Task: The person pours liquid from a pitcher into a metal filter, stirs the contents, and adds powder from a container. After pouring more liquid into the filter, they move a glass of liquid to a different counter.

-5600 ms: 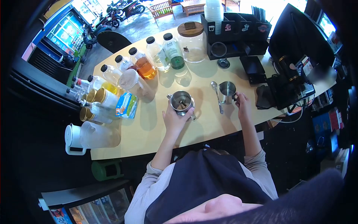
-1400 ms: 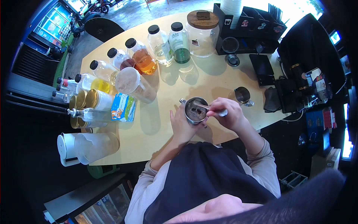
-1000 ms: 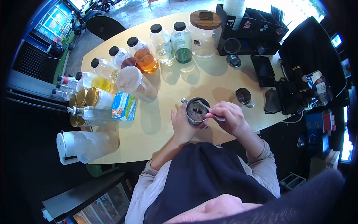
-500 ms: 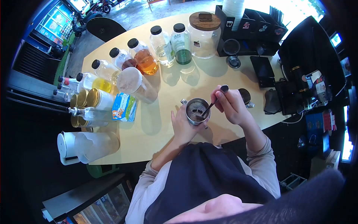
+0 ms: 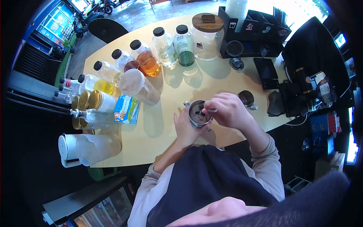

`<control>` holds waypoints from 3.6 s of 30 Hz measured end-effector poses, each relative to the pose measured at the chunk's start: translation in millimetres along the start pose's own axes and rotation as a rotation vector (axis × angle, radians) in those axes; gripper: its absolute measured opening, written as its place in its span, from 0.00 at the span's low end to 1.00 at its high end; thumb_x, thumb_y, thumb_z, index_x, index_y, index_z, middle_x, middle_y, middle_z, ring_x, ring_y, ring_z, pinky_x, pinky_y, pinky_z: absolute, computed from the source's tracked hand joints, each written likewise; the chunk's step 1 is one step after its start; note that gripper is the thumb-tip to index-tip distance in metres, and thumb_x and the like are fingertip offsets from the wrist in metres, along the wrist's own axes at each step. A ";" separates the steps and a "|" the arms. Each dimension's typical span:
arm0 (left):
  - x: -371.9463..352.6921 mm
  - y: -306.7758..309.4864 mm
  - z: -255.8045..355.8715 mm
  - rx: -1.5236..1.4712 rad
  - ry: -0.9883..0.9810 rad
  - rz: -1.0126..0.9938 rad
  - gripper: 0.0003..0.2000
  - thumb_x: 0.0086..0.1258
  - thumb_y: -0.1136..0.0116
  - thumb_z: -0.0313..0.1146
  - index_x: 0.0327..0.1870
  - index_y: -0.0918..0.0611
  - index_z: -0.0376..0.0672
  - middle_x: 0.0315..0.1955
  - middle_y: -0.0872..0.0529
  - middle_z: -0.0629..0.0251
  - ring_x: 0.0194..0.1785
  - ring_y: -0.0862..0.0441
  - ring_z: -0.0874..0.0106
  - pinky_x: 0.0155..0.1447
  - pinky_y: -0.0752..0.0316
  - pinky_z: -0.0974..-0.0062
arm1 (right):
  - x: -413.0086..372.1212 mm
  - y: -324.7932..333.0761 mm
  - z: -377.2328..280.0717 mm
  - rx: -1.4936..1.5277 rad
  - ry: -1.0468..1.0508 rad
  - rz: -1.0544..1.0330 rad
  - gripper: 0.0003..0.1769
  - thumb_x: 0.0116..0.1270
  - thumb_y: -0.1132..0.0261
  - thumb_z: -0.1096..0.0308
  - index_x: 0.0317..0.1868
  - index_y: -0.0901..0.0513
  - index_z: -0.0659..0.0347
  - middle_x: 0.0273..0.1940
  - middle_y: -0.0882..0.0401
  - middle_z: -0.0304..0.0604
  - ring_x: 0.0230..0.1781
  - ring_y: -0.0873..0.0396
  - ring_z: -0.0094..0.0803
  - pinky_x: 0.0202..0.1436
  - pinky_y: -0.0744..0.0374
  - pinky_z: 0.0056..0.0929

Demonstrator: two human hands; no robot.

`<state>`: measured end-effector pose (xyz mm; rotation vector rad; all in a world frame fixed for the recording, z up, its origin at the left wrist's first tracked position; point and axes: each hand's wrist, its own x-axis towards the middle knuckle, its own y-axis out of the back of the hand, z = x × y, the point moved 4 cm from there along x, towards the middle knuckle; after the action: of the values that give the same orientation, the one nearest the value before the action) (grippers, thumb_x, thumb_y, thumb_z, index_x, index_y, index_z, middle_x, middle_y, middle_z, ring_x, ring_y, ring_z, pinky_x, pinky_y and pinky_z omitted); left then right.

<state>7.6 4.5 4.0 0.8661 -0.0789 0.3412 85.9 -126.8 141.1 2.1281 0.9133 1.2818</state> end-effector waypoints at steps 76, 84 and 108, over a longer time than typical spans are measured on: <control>0.0 2.0 2.3 -0.020 0.002 0.010 0.47 0.44 0.24 0.58 0.63 0.30 0.39 0.50 0.18 0.59 0.54 0.18 0.57 0.66 0.41 0.33 | -12.9 12.4 -6.5 -0.032 0.098 0.261 0.12 0.57 0.26 0.70 0.36 0.22 0.62 0.24 0.23 0.39 0.20 0.29 0.34 0.23 0.32 0.32; 0.7 3.8 3.8 -0.019 -0.004 0.008 0.46 0.45 0.25 0.59 0.62 0.30 0.38 0.50 0.18 0.58 0.54 0.18 0.57 0.65 0.40 0.33 | -11.7 -4.7 -1.7 -0.073 0.115 0.141 0.12 0.57 0.26 0.68 0.36 0.21 0.59 0.25 0.23 0.38 0.22 0.27 0.34 0.26 0.30 0.31; -0.3 0.6 2.1 -0.005 0.023 -0.008 0.49 0.42 0.23 0.57 0.64 0.31 0.37 0.53 0.19 0.56 0.57 0.20 0.56 0.68 0.42 0.34 | -19.6 -1.2 -6.2 -0.064 -0.072 0.150 0.09 0.62 0.30 0.75 0.40 0.22 0.64 0.30 0.20 0.43 0.25 0.22 0.38 0.27 0.24 0.32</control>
<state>7.3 3.2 5.7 0.8570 -0.0551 0.3433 73.4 -140.3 131.9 2.2113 0.6855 1.2793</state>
